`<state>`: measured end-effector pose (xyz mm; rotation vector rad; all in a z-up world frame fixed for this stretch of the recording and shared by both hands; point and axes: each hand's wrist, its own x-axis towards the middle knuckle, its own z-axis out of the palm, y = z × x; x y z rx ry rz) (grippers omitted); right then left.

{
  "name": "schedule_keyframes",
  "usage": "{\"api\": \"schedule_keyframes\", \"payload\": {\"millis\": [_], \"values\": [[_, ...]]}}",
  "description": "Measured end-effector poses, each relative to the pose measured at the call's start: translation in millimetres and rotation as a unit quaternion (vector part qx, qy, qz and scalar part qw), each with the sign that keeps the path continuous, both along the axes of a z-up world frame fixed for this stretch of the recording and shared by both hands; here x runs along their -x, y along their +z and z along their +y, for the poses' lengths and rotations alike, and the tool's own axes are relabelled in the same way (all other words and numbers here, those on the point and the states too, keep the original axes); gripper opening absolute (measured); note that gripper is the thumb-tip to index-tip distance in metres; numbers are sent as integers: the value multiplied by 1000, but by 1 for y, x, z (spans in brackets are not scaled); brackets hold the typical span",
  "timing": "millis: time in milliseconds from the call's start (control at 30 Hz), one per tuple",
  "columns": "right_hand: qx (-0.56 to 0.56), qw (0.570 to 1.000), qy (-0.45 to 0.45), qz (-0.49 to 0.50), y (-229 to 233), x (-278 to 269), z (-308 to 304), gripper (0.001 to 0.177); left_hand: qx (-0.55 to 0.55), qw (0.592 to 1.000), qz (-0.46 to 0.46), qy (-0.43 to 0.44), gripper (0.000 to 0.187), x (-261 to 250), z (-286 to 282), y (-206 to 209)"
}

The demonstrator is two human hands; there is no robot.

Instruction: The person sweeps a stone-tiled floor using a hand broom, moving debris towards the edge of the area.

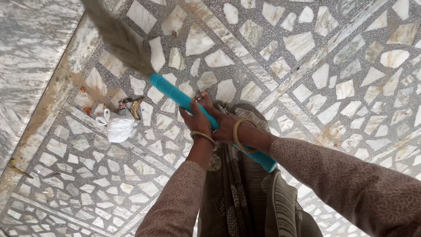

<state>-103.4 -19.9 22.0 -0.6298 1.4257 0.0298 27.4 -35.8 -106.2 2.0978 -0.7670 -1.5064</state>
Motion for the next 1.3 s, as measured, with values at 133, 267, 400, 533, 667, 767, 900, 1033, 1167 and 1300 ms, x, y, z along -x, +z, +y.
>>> {"api": "schedule_keyframes", "payload": {"millis": [133,267,400,533,667,767,900,1033,1167,1300], "values": [[133,990,38,-12,6,-15,1,97,-65,998,-19,15,71,-23,8,45],[77,996,25,26,37,23,25,99,117,973,187,-63,72,23,23,62],[41,994,7,101,38,67,26,99,1,990,28,-135,77,102,29,45],[-1,990,82,114,24,76,19,96,-92,990,63,-85,79,110,32,27],[71,997,-29,-9,23,37,31,93,-7,998,66,-12,70,38,50,17],[188,981,52,26,21,6,25,86,-62,998,-22,24,71,-5,39,13],[144,985,94,5,29,3,22,85,-80,995,-5,67,72,-13,36,42],[45,998,-13,44,11,30,30,93,-39,992,-13,-119,78,40,22,18],[158,968,-190,37,-14,47,66,96,-116,960,-56,-247,82,88,36,-5],[-149,953,-262,43,8,25,108,99,-138,931,-33,-338,84,81,75,23]]}}
